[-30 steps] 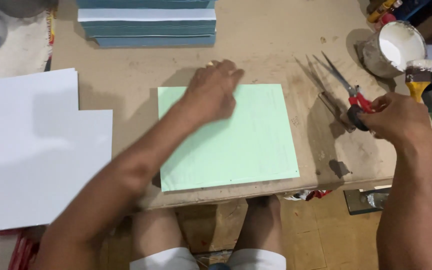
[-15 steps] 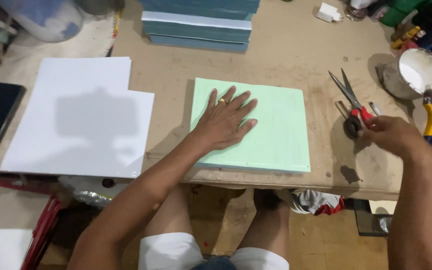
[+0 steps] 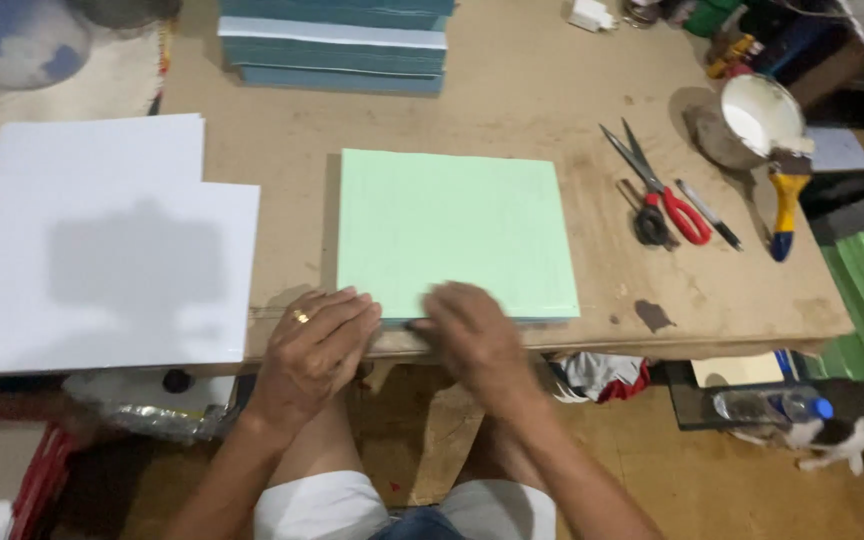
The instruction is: Manually binding a notepad by trimming paper edges with scissors, aligning the stack, and applying glue to the spine with a brush.
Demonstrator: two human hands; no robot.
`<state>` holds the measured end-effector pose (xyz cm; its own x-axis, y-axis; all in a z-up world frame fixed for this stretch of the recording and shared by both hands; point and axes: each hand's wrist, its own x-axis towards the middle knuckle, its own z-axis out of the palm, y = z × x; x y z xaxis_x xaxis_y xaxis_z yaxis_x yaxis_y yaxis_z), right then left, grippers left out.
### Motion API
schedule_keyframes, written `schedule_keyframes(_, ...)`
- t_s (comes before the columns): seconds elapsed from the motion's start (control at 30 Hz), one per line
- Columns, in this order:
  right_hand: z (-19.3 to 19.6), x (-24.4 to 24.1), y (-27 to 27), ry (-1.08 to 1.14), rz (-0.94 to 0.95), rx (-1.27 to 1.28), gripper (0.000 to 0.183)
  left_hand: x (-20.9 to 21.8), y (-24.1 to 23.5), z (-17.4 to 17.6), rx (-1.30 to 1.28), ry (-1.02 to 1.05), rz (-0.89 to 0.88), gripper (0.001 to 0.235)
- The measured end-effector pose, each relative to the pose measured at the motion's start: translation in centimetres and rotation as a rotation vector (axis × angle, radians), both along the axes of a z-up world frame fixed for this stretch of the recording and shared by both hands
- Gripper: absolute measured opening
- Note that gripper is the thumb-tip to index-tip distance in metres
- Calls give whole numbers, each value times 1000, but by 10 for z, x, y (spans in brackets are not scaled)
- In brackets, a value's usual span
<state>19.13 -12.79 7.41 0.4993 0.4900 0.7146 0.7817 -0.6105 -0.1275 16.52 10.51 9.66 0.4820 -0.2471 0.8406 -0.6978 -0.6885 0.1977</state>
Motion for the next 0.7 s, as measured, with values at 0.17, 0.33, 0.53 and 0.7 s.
schedule_keyframes(0.17,-10,-9,-120,125,55,45,26,-4,2,-24,9,0,34,14)
schedule_keyframes(0.33,8,-16,-145,114,-156,-54,36,-12,0,-26,11,14,108,20)
schedule_keyframes(0.53,34,-25,-117,185,-497,-405,52,-29,78,-27,198,117,48,88)
schedule_keyframes(0.7,16,-20,-124,276,-801,-561,63,-49,172,58,536,967,438,117)
